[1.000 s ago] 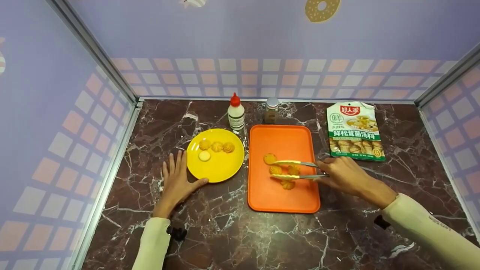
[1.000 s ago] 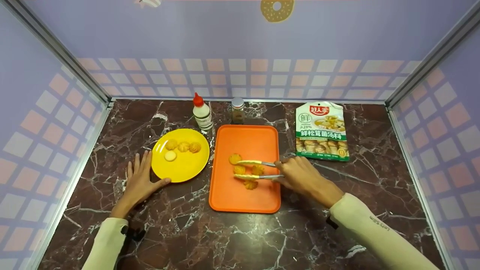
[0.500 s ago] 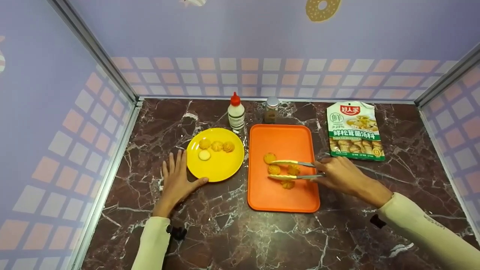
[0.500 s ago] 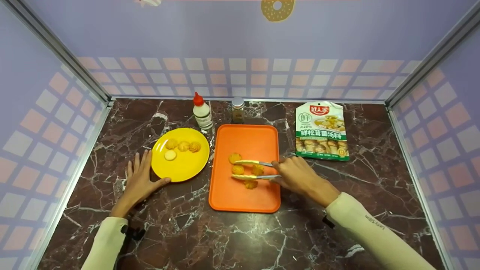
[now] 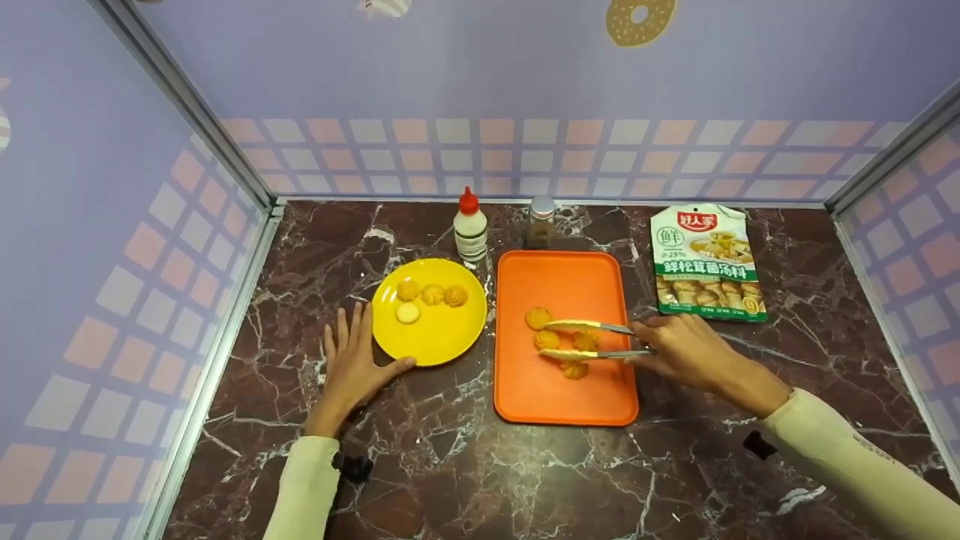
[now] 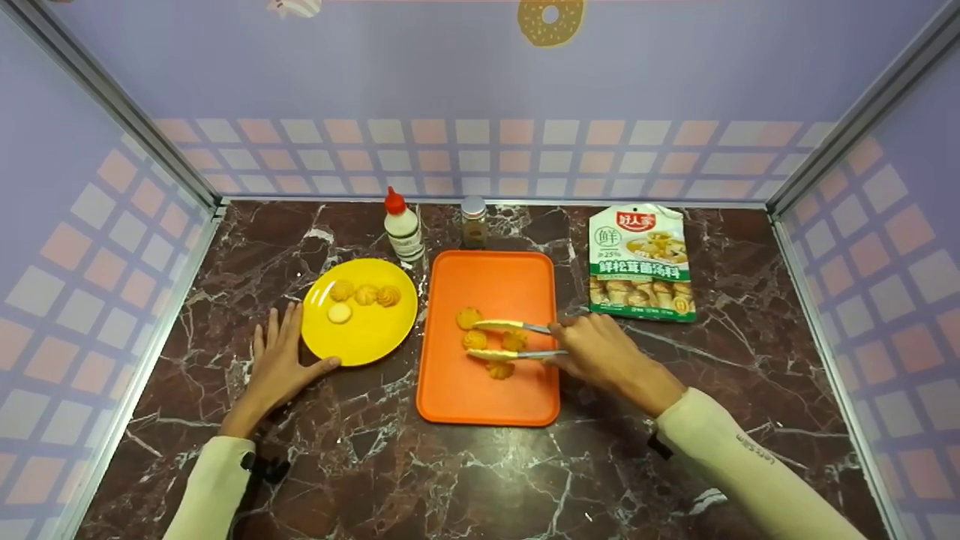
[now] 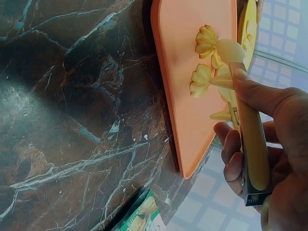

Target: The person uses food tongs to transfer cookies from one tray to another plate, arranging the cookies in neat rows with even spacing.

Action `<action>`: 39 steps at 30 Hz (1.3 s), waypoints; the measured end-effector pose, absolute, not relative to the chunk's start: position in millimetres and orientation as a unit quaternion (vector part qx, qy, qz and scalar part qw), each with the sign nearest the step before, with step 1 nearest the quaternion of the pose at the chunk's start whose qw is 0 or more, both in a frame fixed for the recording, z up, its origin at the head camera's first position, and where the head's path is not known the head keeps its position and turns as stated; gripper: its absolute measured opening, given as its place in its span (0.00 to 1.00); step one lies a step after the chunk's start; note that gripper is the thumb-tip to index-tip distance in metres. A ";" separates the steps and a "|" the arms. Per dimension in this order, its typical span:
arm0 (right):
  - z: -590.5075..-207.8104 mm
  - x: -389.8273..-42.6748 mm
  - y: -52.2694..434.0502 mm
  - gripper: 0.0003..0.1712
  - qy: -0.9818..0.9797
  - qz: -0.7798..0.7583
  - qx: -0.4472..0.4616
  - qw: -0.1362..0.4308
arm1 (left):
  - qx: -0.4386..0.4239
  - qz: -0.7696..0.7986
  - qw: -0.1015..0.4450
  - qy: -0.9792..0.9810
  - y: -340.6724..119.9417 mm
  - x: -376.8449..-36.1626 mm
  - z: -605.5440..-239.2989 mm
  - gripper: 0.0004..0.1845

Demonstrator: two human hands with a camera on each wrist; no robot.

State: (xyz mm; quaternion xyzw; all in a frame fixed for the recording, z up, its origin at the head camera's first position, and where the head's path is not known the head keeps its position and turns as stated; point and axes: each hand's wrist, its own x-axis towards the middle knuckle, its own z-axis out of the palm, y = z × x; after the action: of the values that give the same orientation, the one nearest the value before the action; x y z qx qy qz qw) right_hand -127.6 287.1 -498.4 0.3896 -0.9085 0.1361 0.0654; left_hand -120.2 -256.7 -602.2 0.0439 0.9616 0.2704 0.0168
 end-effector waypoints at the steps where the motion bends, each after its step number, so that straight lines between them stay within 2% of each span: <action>1: -498.3 -127.5 287.0 0.22 -0.909 0.136 0.389 0.063 | 0.044 0.270 0.015 0.962 -256.7 -120.1 -602.4 0.74; 10: -497.8 -127.7 283.5 0.21 -0.916 0.134 0.376 0.034 | 0.048 0.275 0.002 0.960 -256.5 -119.4 -602.3 0.73; 18: -494.5 -128.2 275.5 0.18 -0.922 0.137 0.362 0.009 | 0.045 0.279 0.018 0.959 -258.4 -118.6 -602.1 0.73; 39: -493.8 -124.9 272.1 0.17 -0.923 0.119 0.367 0.016 | 0.044 0.272 0.019 0.961 -258.2 -119.7 -603.0 0.74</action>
State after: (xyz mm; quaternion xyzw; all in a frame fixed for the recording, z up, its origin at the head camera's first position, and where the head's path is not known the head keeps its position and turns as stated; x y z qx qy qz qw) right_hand -124.9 272.1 -493.8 0.3667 -0.9225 0.1193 0.0159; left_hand -119.7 -258.2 -603.0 0.0443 0.9610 0.2723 0.0191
